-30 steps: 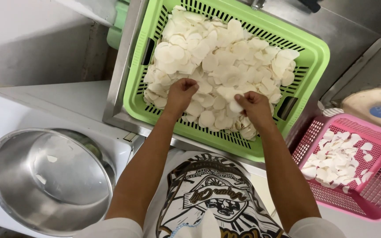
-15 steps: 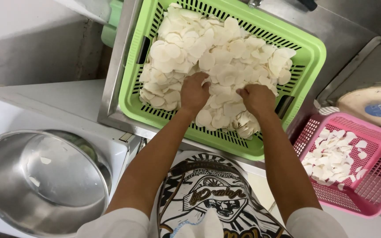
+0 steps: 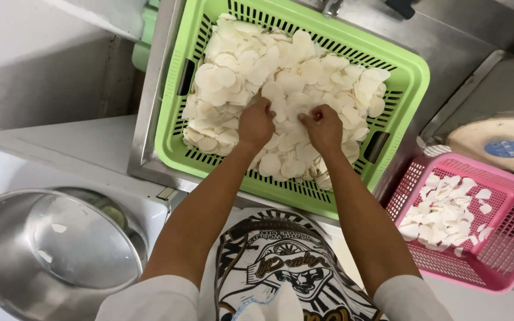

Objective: The person sorts white, thinly sliced food items in a green basket, separating them by hand. They then use a metal basket to lift and lower the slices in a deep fryer. The person returns to the sink area to continue sorting the slices.

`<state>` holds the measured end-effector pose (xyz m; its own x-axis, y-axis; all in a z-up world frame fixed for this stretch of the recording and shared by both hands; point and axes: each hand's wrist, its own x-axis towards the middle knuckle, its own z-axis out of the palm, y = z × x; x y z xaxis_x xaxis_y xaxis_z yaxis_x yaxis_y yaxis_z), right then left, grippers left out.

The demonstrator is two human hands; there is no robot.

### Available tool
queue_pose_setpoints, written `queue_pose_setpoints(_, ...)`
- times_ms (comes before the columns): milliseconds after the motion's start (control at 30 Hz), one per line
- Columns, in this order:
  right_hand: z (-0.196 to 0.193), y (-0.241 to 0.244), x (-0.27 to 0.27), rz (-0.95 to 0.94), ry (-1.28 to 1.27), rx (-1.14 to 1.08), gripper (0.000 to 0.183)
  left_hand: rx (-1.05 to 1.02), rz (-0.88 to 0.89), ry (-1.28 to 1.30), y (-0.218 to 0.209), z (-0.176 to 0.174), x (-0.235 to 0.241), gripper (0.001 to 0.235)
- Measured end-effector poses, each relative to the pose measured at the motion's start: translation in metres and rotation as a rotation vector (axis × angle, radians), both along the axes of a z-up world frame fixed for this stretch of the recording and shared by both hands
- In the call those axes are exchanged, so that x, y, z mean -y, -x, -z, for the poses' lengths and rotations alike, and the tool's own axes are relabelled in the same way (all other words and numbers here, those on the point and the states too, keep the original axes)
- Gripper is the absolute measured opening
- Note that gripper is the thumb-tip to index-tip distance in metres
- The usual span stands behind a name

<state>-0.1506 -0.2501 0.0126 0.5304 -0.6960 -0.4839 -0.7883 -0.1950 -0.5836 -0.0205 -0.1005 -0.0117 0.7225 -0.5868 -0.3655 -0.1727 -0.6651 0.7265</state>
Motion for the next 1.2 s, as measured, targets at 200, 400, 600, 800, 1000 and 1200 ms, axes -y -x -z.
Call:
queue_pose_setpoints(200,0.017,-0.008,-0.008,-0.029,0.022,0.051,0.032,-0.024,-0.031,-0.073,-0.006,0.002,-0.033,0.026)
queue_pose_setpoints(400,0.005,0.02,0.001,-0.158,0.043,-0.014,0.028,-0.027,-0.121,-0.002,-0.019,0.005,-0.072,0.033)
queue_pose_setpoints(600,-0.097,0.076,-0.004,0.087,-0.12,0.287,0.025,0.261,0.132,-0.177,-0.027,-0.026,-0.087,0.015)
queue_pose_setpoints(800,-0.146,0.19,-0.001,0.475,-0.149,0.716,0.014,0.073,0.151,-0.136,-0.035,-0.06,-0.068,0.021)
queue_pose_setpoints(1000,-0.146,0.265,0.024,0.489,0.365,-0.232,0.03,-0.27,0.071,0.028,-0.019,-0.122,-0.037,0.01)
queue_pose_setpoints(1200,-0.067,0.172,-0.04,0.349,0.379,0.46,0.006,-0.525,-0.03,0.301,0.009,-0.105,-0.02,0.009)
